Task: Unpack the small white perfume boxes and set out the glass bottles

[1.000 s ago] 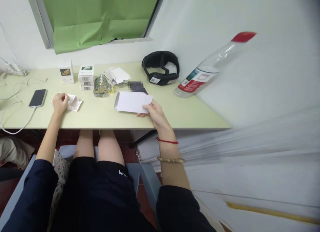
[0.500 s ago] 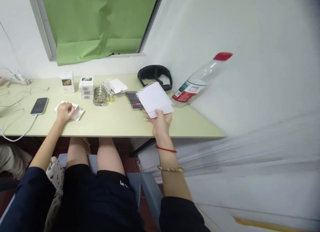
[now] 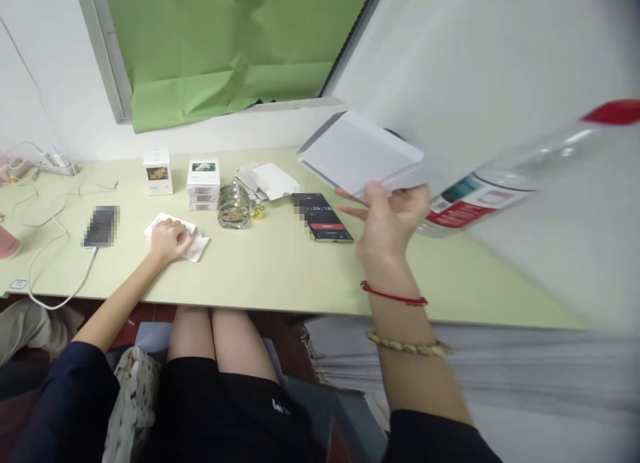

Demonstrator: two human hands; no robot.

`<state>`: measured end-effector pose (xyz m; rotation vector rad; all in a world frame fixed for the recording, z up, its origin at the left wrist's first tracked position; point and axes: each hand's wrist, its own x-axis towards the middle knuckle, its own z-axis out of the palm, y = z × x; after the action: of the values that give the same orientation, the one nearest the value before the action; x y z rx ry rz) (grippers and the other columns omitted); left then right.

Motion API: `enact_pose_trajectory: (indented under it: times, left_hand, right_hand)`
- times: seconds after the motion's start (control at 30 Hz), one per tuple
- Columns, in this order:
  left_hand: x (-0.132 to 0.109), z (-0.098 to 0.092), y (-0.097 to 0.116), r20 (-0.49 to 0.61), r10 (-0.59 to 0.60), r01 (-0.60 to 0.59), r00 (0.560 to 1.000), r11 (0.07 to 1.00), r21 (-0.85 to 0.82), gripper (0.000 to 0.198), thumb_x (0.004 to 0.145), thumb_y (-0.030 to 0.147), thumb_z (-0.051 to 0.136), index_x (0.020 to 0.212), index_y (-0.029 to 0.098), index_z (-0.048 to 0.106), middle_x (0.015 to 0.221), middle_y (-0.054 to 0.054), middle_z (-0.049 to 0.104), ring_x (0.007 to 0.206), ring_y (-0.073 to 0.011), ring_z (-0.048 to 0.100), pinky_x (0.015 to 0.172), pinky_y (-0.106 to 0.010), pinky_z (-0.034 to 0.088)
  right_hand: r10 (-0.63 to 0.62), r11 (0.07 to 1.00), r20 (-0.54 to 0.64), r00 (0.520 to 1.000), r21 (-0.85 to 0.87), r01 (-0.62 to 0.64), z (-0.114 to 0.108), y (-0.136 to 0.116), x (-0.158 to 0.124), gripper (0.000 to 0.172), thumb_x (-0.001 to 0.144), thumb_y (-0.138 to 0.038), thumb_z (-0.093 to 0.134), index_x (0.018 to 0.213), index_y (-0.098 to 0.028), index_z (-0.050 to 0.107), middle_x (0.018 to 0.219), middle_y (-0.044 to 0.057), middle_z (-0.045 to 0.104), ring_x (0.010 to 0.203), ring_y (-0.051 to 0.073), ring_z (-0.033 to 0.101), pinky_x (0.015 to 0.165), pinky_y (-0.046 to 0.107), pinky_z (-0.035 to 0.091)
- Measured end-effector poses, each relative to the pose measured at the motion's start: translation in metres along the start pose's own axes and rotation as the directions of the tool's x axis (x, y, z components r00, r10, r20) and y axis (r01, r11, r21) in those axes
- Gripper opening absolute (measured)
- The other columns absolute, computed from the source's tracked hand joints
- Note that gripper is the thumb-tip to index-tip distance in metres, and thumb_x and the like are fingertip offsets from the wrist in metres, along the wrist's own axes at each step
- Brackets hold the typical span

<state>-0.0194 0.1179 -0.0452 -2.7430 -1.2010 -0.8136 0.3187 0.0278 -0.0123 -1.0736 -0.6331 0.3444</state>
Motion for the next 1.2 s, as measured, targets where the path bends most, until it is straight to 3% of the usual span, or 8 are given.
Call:
enact_pose_trajectory:
  times: [0.17,0.33,0.47,0.57,0.83,0.93,1.07,1.2]
  left_hand:
    - [0.019,0.014,-0.026,-0.008,0.228,-0.227,0.974,0.962,-0.155,0.033,0.081,0.03,0.043,0.056,0.021,0.024,0.052,-0.004,0.041,0.056,-0.0175,0.038,0.058,-0.035,0.031]
    - [0.034,0.026,-0.048,0.006,0.364,-0.356,0.931,0.913,-0.198,0.033,0.077,0.033,0.046,0.057,0.021,0.023,0.049,-0.003,0.034,0.053,-0.0174,0.036,0.055,-0.035,0.03]
    - [0.036,0.027,-0.05,0.04,0.366,-0.352,0.93,0.916,-0.194,0.034,0.079,0.033,0.043,0.058,0.02,0.021,0.048,-0.002,0.031,0.051,-0.0167,0.035,0.054,-0.035,0.031]
    - [0.034,0.024,-0.047,0.002,0.388,-0.38,0.922,0.904,-0.195,0.033,0.082,0.031,0.04,0.057,0.02,0.021,0.047,-0.002,0.03,0.048,-0.0159,0.031,0.052,-0.035,0.03]
    - [0.037,0.017,-0.038,-0.204,0.52,-0.549,0.829,0.827,-0.121,0.029,0.082,0.025,0.044,0.058,0.02,0.029,0.047,-0.001,0.034,0.046,-0.0146,0.03,0.048,-0.033,0.026]
    - [0.037,0.014,-0.037,-0.173,0.493,-0.512,0.853,0.855,-0.085,0.026,0.082,0.027,0.043,0.059,0.021,0.034,0.049,-0.001,0.038,0.047,-0.015,0.034,0.049,-0.034,0.028]
    - [0.036,0.013,-0.038,-0.196,0.429,-0.451,0.882,0.889,-0.082,0.016,0.082,0.028,0.045,0.07,0.021,0.051,0.06,-0.004,0.055,0.056,-0.0164,0.045,0.053,-0.034,0.035]
    - [0.036,0.014,-0.036,-0.147,0.415,-0.425,0.898,0.904,-0.049,0.023,0.082,0.032,0.044,0.085,0.02,0.063,0.083,-0.007,0.068,0.074,-0.0198,0.057,0.065,-0.035,0.043]
  right_hand:
    - [-0.23,0.957,-0.051,0.972,-0.193,0.217,0.065,0.024,0.042,0.023,0.067,-0.028,0.064,0.083,-0.017,0.051,0.088,0.005,0.062,0.084,0.018,0.067,0.066,0.025,0.058]
    - [-0.219,0.949,-0.025,0.975,-0.238,0.207,0.095,0.065,0.061,0.015,0.065,-0.024,0.065,0.074,-0.017,0.056,0.08,0.004,0.061,0.085,0.022,0.065,0.089,0.043,0.055]
    - [-0.251,0.881,0.087,0.964,-0.392,0.265,0.085,0.081,0.051,0.014,0.062,-0.024,0.064,0.074,-0.018,0.06,0.095,0.009,0.063,0.1,0.027,0.063,0.081,0.045,0.056]
    - [-0.264,0.803,0.153,0.952,-0.513,0.304,0.073,0.083,0.046,0.015,0.061,-0.026,0.063,0.074,-0.018,0.062,0.099,0.01,0.061,0.1,0.027,0.062,0.078,0.044,0.057]
    - [-0.356,0.784,0.07,0.932,-0.52,0.339,0.062,0.088,0.057,0.019,0.068,-0.029,0.061,0.082,-0.016,0.061,0.106,0.014,0.056,0.107,0.027,0.059,0.073,0.036,0.055]
    - [-0.349,0.773,0.099,0.932,-0.531,0.346,0.061,0.092,0.058,0.017,0.071,-0.026,0.058,0.085,-0.016,0.06,0.109,0.015,0.056,0.109,0.026,0.058,0.078,0.037,0.054]
    - [-0.319,0.682,0.252,0.914,-0.609,0.406,0.058,0.097,0.061,0.016,0.075,-0.02,0.049,0.081,-0.017,0.063,0.103,0.013,0.06,0.108,0.025,0.057,0.1,0.042,0.044]
    - [-0.223,0.672,0.282,0.933,-0.65,0.357,0.054,0.102,0.062,0.025,0.073,-0.019,0.042,0.076,-0.017,0.066,0.096,0.011,0.061,0.102,0.026,0.057,0.098,0.045,0.042]
